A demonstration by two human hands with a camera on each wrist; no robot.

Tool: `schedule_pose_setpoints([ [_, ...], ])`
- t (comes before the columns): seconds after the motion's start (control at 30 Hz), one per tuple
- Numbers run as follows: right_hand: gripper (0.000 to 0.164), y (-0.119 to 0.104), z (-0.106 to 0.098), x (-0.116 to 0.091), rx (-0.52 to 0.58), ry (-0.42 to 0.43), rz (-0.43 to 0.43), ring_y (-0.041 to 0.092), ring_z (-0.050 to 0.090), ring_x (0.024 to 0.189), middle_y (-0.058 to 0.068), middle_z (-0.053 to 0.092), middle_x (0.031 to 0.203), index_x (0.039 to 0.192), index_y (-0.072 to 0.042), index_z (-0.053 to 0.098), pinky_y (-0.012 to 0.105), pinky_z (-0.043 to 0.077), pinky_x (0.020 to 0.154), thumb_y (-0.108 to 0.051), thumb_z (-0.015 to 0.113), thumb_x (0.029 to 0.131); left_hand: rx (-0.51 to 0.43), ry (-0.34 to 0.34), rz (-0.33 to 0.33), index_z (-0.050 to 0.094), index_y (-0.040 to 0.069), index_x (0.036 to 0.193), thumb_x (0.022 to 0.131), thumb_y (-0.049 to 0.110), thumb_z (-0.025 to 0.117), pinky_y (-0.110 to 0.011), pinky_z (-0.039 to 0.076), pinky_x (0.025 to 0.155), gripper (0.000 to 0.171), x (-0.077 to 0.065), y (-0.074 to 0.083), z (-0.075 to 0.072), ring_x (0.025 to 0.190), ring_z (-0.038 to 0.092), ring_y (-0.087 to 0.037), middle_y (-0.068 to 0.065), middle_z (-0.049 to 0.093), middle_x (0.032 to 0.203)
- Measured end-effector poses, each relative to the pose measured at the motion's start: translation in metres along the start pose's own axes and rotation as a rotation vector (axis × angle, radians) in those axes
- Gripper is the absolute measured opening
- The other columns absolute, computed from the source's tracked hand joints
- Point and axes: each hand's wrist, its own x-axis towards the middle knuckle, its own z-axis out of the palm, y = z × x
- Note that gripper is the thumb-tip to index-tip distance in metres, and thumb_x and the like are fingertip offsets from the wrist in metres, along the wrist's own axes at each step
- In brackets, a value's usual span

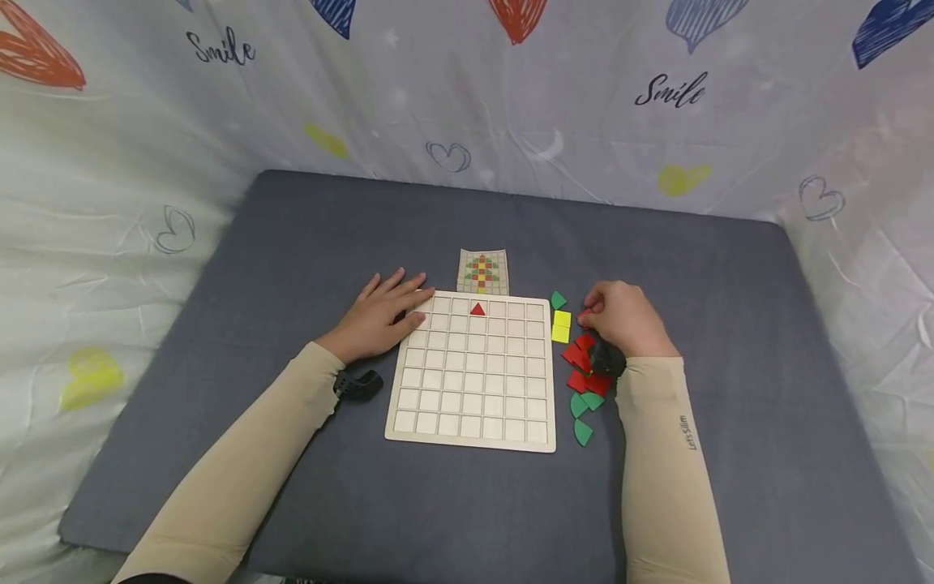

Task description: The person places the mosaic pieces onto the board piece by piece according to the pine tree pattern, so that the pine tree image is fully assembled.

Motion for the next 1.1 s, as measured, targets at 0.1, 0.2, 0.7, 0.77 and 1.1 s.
schedule_pose_setpoints([
  [0.1,0.023,-0.004,0.002,0.0,-0.023,0.04,-0.007,0.034,0.064,0.087,0.02,0.071,0.097,0.104,0.002,0.072,0.049,0.055,0.075,-0.017,0.081,0.094,0.002,0.001,0.0,0.037,0.03,0.165,0.113,0.047,0.045,-0.048,-0.01,0.132,0.056,0.001,-0.001,0.001,0.164,0.005,-0.024,0.005,0.022,0.174],
  [0.2,0.018,-0.009,0.005,-0.001,-0.052,0.082,-0.026,0.034,0.064,0.085,0.019,0.071,0.095,0.101,0.001,0.074,0.049,0.054,0.074,-0.014,0.08,0.094,0.001,0.003,-0.003,0.037,0.03,0.165,0.113,0.047,0.045,-0.048,-0.01,0.132,0.056,0.001,-0.001,0.002,0.164,0.005,-0.024,0.005,0.022,0.174],
  [0.7,0.022,-0.024,0.007,-0.004,0.008,0.09,-0.158,0.033,0.055,0.088,0.02,0.064,0.101,0.117,0.007,0.073,0.045,0.051,0.077,-0.001,0.061,0.099,0.0,-0.005,-0.013,0.038,0.03,0.165,0.113,0.047,0.046,-0.049,-0.009,0.132,0.055,0.0,0.001,0.0,0.164,0.005,-0.024,0.005,0.022,0.174],
  [0.77,0.024,-0.028,0.008,-0.006,0.015,0.09,-0.176,0.033,0.056,0.088,0.02,0.063,0.102,0.121,0.007,0.072,0.045,0.051,0.076,-0.002,0.061,0.101,-0.003,-0.003,-0.013,0.038,0.03,0.165,0.112,0.047,0.046,-0.049,-0.009,0.132,0.055,0.0,0.001,0.0,0.164,0.005,-0.024,0.004,0.023,0.174],
  [1.1,0.021,-0.05,0.02,-0.005,0.101,0.139,-0.198,0.03,0.068,0.088,0.019,0.072,0.102,0.114,0.003,0.07,0.047,0.06,0.076,-0.014,0.071,0.102,-0.018,0.002,-0.01,0.039,0.029,0.164,0.112,0.045,0.047,-0.05,-0.008,0.132,0.055,0.0,0.003,-0.002,0.164,0.006,-0.025,0.003,0.024,0.174],
])
